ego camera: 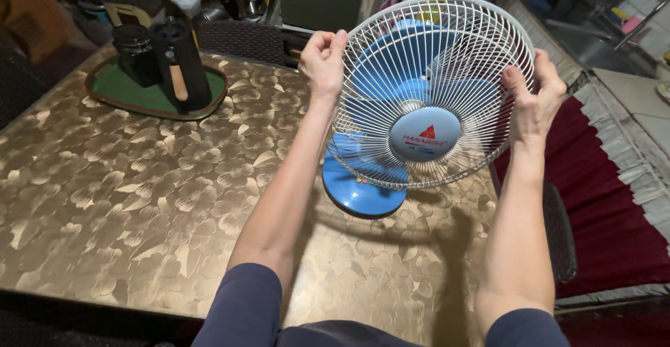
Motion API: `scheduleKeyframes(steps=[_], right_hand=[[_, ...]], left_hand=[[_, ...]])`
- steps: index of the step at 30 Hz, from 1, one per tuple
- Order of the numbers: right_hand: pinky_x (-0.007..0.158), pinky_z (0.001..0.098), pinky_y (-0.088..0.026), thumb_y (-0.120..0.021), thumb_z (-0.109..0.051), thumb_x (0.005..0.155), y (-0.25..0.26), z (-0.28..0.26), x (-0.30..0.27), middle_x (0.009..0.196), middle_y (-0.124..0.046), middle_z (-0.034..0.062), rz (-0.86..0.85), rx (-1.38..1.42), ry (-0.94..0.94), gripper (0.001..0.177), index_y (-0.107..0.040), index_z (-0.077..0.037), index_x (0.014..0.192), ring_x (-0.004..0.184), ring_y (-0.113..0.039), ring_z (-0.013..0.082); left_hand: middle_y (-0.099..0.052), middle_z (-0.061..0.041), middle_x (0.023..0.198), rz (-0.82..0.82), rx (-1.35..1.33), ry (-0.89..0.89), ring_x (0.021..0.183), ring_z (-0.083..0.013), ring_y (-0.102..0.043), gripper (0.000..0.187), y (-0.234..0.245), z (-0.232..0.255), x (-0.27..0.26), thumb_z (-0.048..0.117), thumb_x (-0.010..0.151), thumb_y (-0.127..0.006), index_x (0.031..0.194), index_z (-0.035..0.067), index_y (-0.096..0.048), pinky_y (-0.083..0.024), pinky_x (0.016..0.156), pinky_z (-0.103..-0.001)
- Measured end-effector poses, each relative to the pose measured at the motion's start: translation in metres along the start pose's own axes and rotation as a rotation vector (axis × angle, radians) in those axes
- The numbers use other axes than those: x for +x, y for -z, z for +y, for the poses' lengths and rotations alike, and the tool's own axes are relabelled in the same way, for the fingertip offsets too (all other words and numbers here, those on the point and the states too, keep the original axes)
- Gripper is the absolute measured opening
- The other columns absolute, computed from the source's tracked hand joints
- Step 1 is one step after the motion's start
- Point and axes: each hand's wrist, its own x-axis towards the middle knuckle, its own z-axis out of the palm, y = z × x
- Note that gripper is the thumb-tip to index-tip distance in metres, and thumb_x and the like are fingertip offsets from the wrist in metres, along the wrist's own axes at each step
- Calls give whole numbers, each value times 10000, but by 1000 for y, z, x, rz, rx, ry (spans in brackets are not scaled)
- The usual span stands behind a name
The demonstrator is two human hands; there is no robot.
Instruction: The person assembles a small electric fan by attaching the rear grille, mounting the blue fan blade onto the motor shaft, securing it with a white plastic nut, and then attaching the front grille. The person uses both hands to align and tighten components on a tabletop.
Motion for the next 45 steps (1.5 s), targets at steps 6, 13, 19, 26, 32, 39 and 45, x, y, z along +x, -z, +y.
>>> scheduleKeyframes(steps=[6,13,19,26,32,39,45], right_hand=[[969,300,-490,-747,-178,974,-3,17,5,1134,-691,63,-7,19,24,357,-670,25,1257,1022,-618,157],[945,315,-509,-791,-222,976,-8,29,16,1143,-724,99,-32,-74,70,390,-673,18,1261,1012,-679,181],[950,300,-506,-800,-200,959,-9,34,18,1131,-721,74,-47,-13,72,417,-665,31,1279,1010,-666,173],[877,269,-512,-799,-158,951,-9,43,12,1059,-686,28,-71,110,27,387,-672,38,1260,940,-629,125],[829,257,-479,-792,-107,1039,-6,92,17,994,-664,52,-27,-10,142,299,-689,82,1247,884,-580,124],[503,216,-407,-641,-55,986,8,149,-5,877,-766,-8,303,334,-523,265,-737,18,1222,635,-638,39],[473,222,-462,-620,-48,997,7,162,-26,783,-709,26,253,639,-660,159,-733,19,1086,542,-585,77]], left_hand=[[-622,41,697,43,88,20,626,-28,-470,213,-2,-21,2,197,954,-747,856,8,-742,-376,562,-203],[-675,0,789,-5,-383,103,619,-39,-545,138,5,-63,11,89,905,-778,936,35,-655,-389,526,-200],[-630,8,726,11,-370,89,563,-36,-495,180,4,-65,17,71,888,-806,929,46,-632,-368,500,-200],[-673,-9,721,-47,-406,104,571,-40,-527,169,8,-57,11,80,907,-787,946,43,-627,-382,507,-201],[-679,-9,734,-40,-405,49,577,-43,-530,182,7,-58,17,66,904,-798,954,34,-626,-383,512,-203],[-643,29,732,-19,-280,-40,580,-26,-487,154,11,-67,17,111,927,-796,937,22,-671,-348,496,-197],[-713,-2,781,-70,-323,-48,655,-41,-596,149,13,-67,16,126,969,-756,958,17,-656,-428,567,-208]])
